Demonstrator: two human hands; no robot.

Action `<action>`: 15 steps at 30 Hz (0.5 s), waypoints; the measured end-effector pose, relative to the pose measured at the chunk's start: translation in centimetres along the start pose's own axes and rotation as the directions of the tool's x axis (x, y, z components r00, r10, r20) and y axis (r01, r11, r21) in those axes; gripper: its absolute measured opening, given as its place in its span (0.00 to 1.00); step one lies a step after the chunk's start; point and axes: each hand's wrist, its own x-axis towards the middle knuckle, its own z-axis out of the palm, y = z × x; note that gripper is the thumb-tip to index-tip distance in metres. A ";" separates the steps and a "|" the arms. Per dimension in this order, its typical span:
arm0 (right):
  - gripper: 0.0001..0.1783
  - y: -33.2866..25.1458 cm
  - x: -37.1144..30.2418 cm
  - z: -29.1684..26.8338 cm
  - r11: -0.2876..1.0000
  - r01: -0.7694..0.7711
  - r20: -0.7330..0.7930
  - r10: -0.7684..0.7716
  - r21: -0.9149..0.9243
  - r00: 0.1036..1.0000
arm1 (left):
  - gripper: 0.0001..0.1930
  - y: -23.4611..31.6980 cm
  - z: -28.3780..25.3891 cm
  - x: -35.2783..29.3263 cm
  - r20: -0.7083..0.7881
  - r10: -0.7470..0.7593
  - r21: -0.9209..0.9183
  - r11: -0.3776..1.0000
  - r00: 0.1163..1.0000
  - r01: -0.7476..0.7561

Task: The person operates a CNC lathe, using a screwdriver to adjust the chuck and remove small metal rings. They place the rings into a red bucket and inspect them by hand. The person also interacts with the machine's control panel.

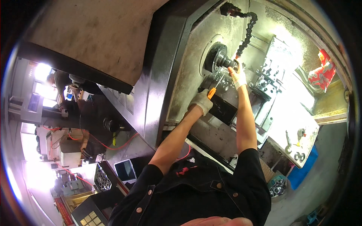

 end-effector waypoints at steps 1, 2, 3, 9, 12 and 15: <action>0.35 -1.0 -0.4 0.7 0.999 -0.044 -0.080 0.044 -0.002 0.996 | 0.19 -0.6 0.3 0.2 -0.007 0.003 -0.013 1.000 1.000 -0.003; 0.35 -2.2 -0.5 1.2 0.992 -0.118 -0.053 0.120 0.034 0.991 | 0.19 -1.0 0.6 0.3 -0.014 0.007 -0.026 1.000 1.000 -0.007; 0.34 -3.7 -0.9 1.3 0.979 -0.192 -0.031 0.195 0.071 0.980 | 0.19 -1.0 0.7 0.3 -0.018 -0.002 -0.035 0.999 1.000 0.001; 0.35 -0.9 -0.5 -0.2 0.769 0.334 -0.073 -0.441 -0.545 0.895 | 0.15 -0.5 1.8 0.5 -0.073 0.069 -0.075 0.994 0.995 -0.074; 0.31 -0.5 -1.0 -0.4 0.934 0.118 0.020 -0.133 0.336 0.991 | 0.15 0.2 1.1 -0.4 -0.086 0.066 -0.106 0.992 0.994 -0.075; 0.31 -0.6 -2.2 0.4 0.956 -0.108 0.026 0.105 0.271 0.994 | 0.15 -1.2 2.6 1.0 -0.117 0.095 -0.087 0.991 0.989 -0.105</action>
